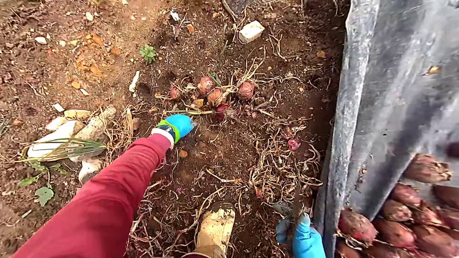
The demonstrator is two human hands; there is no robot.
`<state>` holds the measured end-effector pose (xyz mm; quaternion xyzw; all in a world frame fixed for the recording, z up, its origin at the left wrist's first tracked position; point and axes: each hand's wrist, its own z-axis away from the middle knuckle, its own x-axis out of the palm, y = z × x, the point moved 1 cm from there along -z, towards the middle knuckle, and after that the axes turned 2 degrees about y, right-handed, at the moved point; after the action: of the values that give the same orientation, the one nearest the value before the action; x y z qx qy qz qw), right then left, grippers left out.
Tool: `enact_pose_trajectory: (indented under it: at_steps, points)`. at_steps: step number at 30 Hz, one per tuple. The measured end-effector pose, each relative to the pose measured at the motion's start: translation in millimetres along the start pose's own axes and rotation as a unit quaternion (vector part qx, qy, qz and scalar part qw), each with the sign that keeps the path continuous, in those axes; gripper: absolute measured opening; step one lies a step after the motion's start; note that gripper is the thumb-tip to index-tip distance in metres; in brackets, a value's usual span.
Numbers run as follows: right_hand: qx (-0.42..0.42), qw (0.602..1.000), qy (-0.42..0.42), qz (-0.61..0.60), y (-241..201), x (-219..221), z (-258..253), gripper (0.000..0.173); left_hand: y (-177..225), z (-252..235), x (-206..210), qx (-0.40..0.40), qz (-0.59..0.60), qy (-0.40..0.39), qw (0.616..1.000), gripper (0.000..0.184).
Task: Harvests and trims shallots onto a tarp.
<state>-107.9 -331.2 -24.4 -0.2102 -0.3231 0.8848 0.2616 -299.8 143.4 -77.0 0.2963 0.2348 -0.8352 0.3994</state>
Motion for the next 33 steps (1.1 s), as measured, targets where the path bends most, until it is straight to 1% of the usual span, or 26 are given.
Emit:
enact_pose_trajectory:
  at_steps: [2,4,5,7,8,9,11,13,15,16,17,18,19,20,21,22,23,24,25,26,27,28,29,30,31,33]
  points:
    - [-0.005,1.000,-0.004,-0.019,14,-3,1,0.083,2,4,-3,0.028,-0.009,-0.011,0.999,0.054]
    - [-0.015,0.998,-0.010,-0.053,23,-5,6,0.086,11,33,13,0.033,0.039,-0.001,0.999,0.048]
    - [-0.020,0.997,-0.015,-0.072,28,-4,10,0.088,13,50,29,0.018,0.087,-0.001,0.996,0.047]
    - [-0.008,0.993,-0.027,-0.119,40,1,14,0.088,9,76,71,-0.046,0.201,-0.011,0.978,0.047]
    - [0.004,0.990,-0.033,-0.137,46,4,15,0.088,5,83,87,-0.075,0.244,-0.009,0.967,0.047]
    - [0.021,0.988,-0.035,-0.149,51,8,16,0.088,4,91,93,-0.088,0.263,-0.002,0.961,0.046]
    - [0.072,0.981,-0.045,-0.175,58,20,17,0.092,12,113,84,-0.052,0.229,0.026,0.972,0.039]
    - [0.117,0.971,-0.073,-0.195,59,34,17,0.095,31,140,60,0.024,0.203,0.060,0.977,0.030]
    - [0.122,0.968,-0.111,-0.191,48,51,10,0.098,56,157,33,0.104,0.210,0.094,0.967,0.028]
    - [0.111,0.968,-0.129,-0.184,40,57,6,0.097,69,162,24,0.138,0.216,0.097,0.962,0.028]
    - [0.089,0.969,-0.144,-0.182,32,60,2,0.095,80,166,18,0.163,0.208,0.080,0.961,0.026]
    - [0.062,0.970,-0.150,-0.180,22,61,-1,0.094,86,171,16,0.184,0.188,0.034,0.964,0.028]
    - [0.036,0.972,-0.148,-0.178,13,61,0,0.092,87,180,18,0.209,0.144,-0.035,0.967,0.033]
    - [0.018,0.975,-0.138,-0.173,7,58,4,0.090,84,193,24,0.239,0.068,-0.128,0.960,0.043]
    - [0.006,0.977,-0.121,-0.173,3,54,7,0.088,81,209,30,0.259,-0.028,-0.226,0.939,0.055]
    - [-0.001,0.980,-0.102,-0.173,4,48,10,0.088,82,226,31,0.252,-0.108,-0.314,0.909,0.062]
    - [-0.002,0.981,-0.088,-0.171,8,41,12,0.088,79,237,35,0.240,-0.154,-0.347,0.893,0.062]
    - [0.002,0.982,-0.075,-0.171,15,34,12,0.089,77,237,28,0.239,-0.160,-0.345,0.893,0.060]
    - [0.014,0.983,-0.063,-0.173,24,29,12,0.090,71,223,17,0.255,-0.120,-0.302,0.911,0.058]
    - [0.029,0.983,-0.052,-0.175,34,25,14,0.091,71,208,-1,0.236,-0.047,-0.239,0.941,0.054]
    - [0.044,0.983,-0.045,-0.173,43,23,17,0.093,75,190,-16,0.186,0.021,-0.147,0.971,0.051]
    - [0.054,0.983,-0.041,-0.171,48,21,17,0.094,84,168,-29,0.121,0.069,-0.042,0.989,0.050]
    - [0.062,0.982,-0.035,-0.172,48,22,15,0.094,94,142,-39,0.065,0.093,0.037,0.993,0.055]
    - [0.066,0.982,-0.032,-0.173,46,24,13,0.094,104,115,-44,0.029,0.104,0.070,0.992,0.064]
    - [0.066,0.982,-0.034,-0.173,44,26,12,0.094,114,90,-41,0.017,0.105,0.068,0.992,0.070]
    - [0.059,0.983,-0.040,-0.167,36,31,10,0.093,133,50,-20,0.034,0.072,0.040,0.996,0.068]
